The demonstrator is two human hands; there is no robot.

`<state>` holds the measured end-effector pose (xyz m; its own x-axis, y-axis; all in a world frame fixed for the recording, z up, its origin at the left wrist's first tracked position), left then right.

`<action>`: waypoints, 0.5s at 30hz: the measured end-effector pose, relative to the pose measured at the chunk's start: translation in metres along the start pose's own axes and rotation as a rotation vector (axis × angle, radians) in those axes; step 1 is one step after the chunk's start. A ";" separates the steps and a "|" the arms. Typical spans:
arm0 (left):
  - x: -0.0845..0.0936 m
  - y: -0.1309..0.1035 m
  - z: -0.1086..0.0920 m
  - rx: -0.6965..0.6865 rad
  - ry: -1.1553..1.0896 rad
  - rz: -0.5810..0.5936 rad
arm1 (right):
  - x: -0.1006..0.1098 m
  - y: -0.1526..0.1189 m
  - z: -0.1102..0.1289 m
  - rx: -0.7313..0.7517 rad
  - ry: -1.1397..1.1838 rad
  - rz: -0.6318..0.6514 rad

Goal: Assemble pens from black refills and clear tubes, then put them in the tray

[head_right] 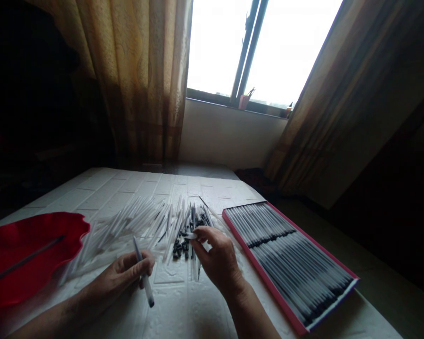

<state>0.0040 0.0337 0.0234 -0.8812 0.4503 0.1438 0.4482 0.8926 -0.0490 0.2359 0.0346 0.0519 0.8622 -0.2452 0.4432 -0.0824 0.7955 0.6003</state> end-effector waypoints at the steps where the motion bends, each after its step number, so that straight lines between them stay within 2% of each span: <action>1: 0.000 0.001 0.001 -0.006 -0.002 -0.015 | 0.001 0.000 0.002 -0.006 0.047 -0.023; 3: -0.001 0.002 0.002 -0.021 -0.005 -0.039 | 0.001 0.001 0.005 -0.023 0.076 -0.018; 8: -0.005 0.005 0.003 -0.030 -0.010 -0.134 | -0.008 -0.001 0.010 -0.044 0.046 0.107; 12: -0.006 0.007 -0.002 -0.037 0.031 -0.255 | -0.016 -0.003 0.020 -0.025 0.067 0.177; 15: -0.006 0.008 -0.007 -0.054 0.089 -0.274 | -0.021 -0.005 0.025 -0.023 0.056 0.208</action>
<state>0.0143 0.0378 0.0293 -0.9549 0.1865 0.2310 0.2044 0.9773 0.0558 0.2059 0.0223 0.0562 0.8542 -0.0438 0.5181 -0.2508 0.8382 0.4843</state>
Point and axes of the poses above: each hand's wrist, its own y-axis towards the middle knuckle, its own x-axis out of the back of the hand, z = x × y, the point moved 2 cm from there along y, towards the middle knuckle, and after that the axes turned 12 degrees about y, right-handed, at the moved point
